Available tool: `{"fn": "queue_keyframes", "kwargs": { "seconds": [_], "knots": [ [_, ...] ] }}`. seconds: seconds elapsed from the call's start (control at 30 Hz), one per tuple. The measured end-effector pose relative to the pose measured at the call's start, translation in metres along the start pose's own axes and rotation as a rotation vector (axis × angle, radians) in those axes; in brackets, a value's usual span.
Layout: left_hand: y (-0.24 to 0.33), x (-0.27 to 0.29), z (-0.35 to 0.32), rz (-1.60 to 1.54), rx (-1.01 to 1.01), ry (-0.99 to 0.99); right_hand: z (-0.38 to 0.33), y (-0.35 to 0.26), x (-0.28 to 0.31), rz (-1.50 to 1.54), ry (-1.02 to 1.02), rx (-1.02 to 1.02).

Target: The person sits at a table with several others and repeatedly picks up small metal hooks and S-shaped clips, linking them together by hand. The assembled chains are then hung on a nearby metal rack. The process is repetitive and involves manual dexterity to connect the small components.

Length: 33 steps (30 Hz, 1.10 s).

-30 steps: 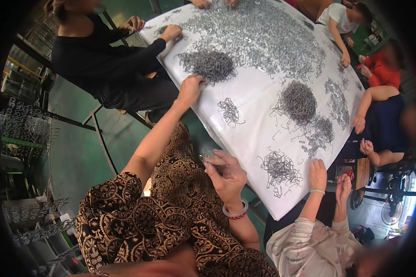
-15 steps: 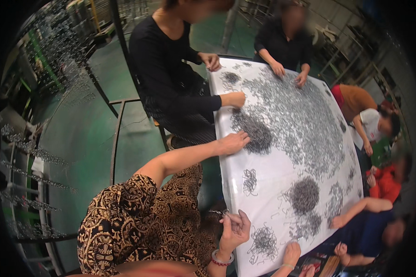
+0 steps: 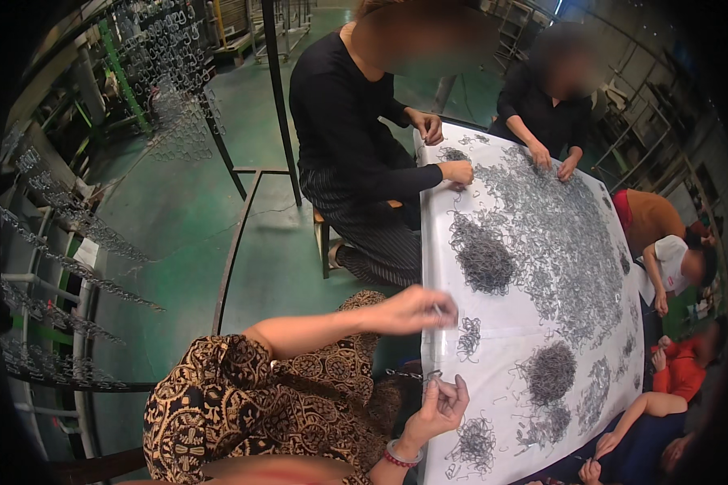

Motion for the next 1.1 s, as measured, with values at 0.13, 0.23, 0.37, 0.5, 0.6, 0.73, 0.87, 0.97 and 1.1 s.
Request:
{"fn": "queue_keyframes", "kwargs": {
  "seconds": [0.13,0.23,0.37,0.5,0.6,0.73,0.87,0.97,1.1],
  "knots": [
    [0.064,-0.035,-0.039,0.189,-0.339,-0.089,0.000,0.000,-0.004,0.077,0.048,-0.035],
    [0.066,-0.043,-0.048,0.323,-0.339,-0.011,-0.002,-0.003,-0.004,0.068,0.052,0.008],
    [0.053,-0.049,-0.043,0.242,-0.287,0.033,-0.003,-0.001,-0.003,-0.038,0.045,0.076],
    [0.045,-0.053,-0.042,0.051,-0.198,0.037,0.002,0.001,0.005,-0.085,0.055,0.124],
    [0.048,-0.050,-0.043,0.126,-0.285,0.091,0.029,-0.002,0.028,-0.254,0.092,0.170],
    [0.034,-0.065,-0.041,0.190,-0.331,0.057,0.137,0.030,0.078,-0.261,-0.012,0.065],
    [0.012,-0.088,-0.040,0.115,-0.342,0.015,0.261,0.096,0.101,-0.904,-0.066,0.201],
    [-0.001,-0.100,-0.037,0.106,-0.321,-0.008,0.332,0.143,0.104,-1.039,-0.103,0.141],
    [-0.005,-0.103,-0.034,0.073,-0.324,-0.037,0.387,0.156,0.098,-1.086,0.054,0.267]
  ]
}}
Point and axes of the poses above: each hand's wrist, its own z-axis towards the middle knuckle, its own x-axis out of the back of the hand, y = z × x, the point moved 7 cm from there along z, towards the middle knuckle, and after that the axes turned 6 degrees about -x, right-handed, at the moved point
